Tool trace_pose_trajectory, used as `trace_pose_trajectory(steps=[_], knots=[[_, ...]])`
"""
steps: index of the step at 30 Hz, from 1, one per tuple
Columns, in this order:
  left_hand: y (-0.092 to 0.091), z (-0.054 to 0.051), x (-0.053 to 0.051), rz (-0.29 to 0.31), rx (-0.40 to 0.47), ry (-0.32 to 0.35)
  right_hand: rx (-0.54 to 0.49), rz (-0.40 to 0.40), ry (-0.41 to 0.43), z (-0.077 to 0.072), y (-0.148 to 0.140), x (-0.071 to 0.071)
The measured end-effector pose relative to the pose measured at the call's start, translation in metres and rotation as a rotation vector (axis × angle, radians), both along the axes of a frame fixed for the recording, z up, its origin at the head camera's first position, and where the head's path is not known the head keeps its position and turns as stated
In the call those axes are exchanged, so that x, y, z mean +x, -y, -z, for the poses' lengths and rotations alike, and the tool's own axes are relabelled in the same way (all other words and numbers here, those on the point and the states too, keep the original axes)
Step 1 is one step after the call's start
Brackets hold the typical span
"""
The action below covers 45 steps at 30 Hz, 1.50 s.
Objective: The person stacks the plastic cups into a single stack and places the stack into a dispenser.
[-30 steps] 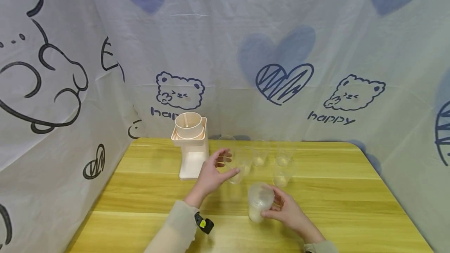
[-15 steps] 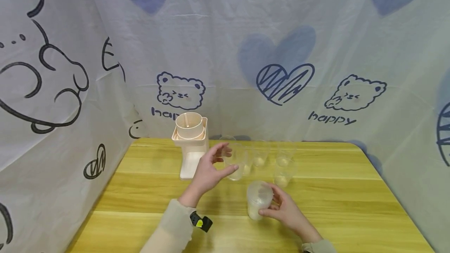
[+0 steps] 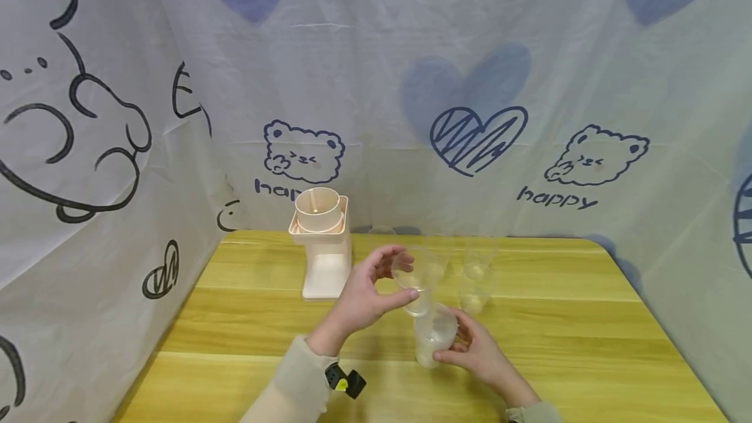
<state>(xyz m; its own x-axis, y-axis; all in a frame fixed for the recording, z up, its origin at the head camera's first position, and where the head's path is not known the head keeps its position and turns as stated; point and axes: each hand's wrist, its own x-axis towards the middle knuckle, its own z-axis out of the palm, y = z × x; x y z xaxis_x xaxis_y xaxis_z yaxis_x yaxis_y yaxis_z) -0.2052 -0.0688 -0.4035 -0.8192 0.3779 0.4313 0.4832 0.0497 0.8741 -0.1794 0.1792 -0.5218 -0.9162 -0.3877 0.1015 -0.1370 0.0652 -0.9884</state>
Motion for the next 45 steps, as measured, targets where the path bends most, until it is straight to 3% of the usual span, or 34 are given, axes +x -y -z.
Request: trace_pose_trajectory(steps=[11, 17, 25, 37, 45], knots=[[-0.011, 0.005, -0.001, 0.077, -0.033, 0.035, -0.011, -0.011, 0.008, 0.002, -0.001, 0.0], [-0.014, 0.008, 0.0, 0.085, -0.054, 0.049, -0.007, -0.011, 0.007, 0.001, 0.0, 0.0], [-0.014, 0.013, -0.002, 0.115, -0.048, 0.118, 0.004, -0.013, 0.037, -0.001, 0.001, -0.001], [-0.016, 0.017, -0.003, 0.101, -0.11, 0.111, 0.003, -0.014, 0.03, -0.001, 0.001, -0.006], [-0.015, 0.03, -0.003, 0.087, -0.172, 0.096, -0.018, -0.018, 0.025, 0.0, 0.001, -0.005]])
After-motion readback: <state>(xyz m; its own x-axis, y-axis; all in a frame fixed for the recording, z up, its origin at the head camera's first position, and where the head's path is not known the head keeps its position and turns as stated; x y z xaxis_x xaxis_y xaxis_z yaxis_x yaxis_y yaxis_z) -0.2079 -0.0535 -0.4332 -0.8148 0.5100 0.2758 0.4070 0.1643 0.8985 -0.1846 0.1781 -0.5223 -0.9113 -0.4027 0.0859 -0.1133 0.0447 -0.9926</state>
